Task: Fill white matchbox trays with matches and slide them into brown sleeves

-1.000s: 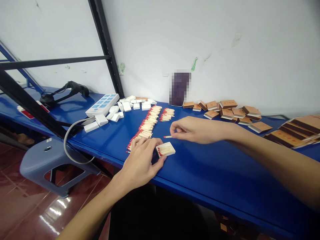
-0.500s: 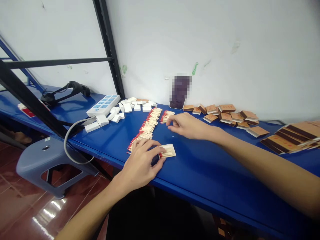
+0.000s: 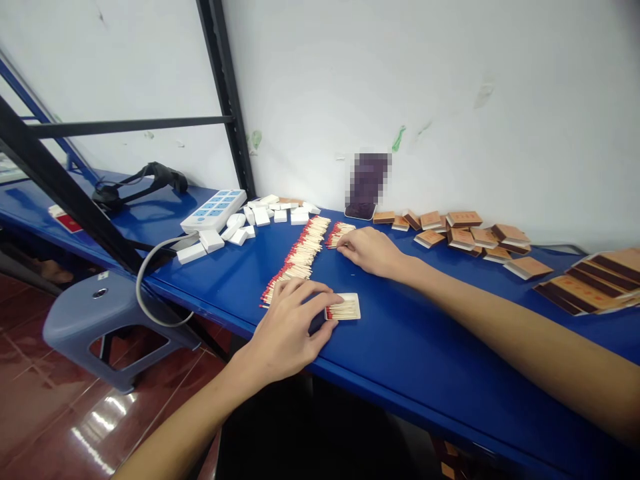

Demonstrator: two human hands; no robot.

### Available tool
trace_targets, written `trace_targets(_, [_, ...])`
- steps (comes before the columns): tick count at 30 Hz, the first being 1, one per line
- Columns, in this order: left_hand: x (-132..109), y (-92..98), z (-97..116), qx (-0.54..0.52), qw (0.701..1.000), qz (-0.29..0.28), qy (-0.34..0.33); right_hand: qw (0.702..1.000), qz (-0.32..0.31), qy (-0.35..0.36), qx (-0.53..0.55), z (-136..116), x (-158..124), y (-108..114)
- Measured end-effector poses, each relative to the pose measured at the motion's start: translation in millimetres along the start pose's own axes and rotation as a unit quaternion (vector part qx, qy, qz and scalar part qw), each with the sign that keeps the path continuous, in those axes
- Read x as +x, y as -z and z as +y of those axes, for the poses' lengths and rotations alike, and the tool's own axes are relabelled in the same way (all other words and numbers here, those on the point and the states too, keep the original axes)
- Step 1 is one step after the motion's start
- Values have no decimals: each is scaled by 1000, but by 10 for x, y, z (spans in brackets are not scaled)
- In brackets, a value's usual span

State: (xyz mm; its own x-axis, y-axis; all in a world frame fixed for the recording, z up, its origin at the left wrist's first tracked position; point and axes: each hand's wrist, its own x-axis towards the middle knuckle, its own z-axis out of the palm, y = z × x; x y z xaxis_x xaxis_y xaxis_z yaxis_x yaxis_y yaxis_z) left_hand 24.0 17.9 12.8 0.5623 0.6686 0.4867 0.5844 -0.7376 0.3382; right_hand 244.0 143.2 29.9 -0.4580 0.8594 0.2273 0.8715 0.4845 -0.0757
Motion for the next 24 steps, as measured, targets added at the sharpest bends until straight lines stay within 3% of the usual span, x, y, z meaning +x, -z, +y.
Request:
trace_targets(21, [9,5,7,9,1000,-10,6,999,17,16,37,94,-65,-57])
trace_targets(24, [10,5,10,11,1000,-8,5,999,-9,6,38,86,-66,-60])
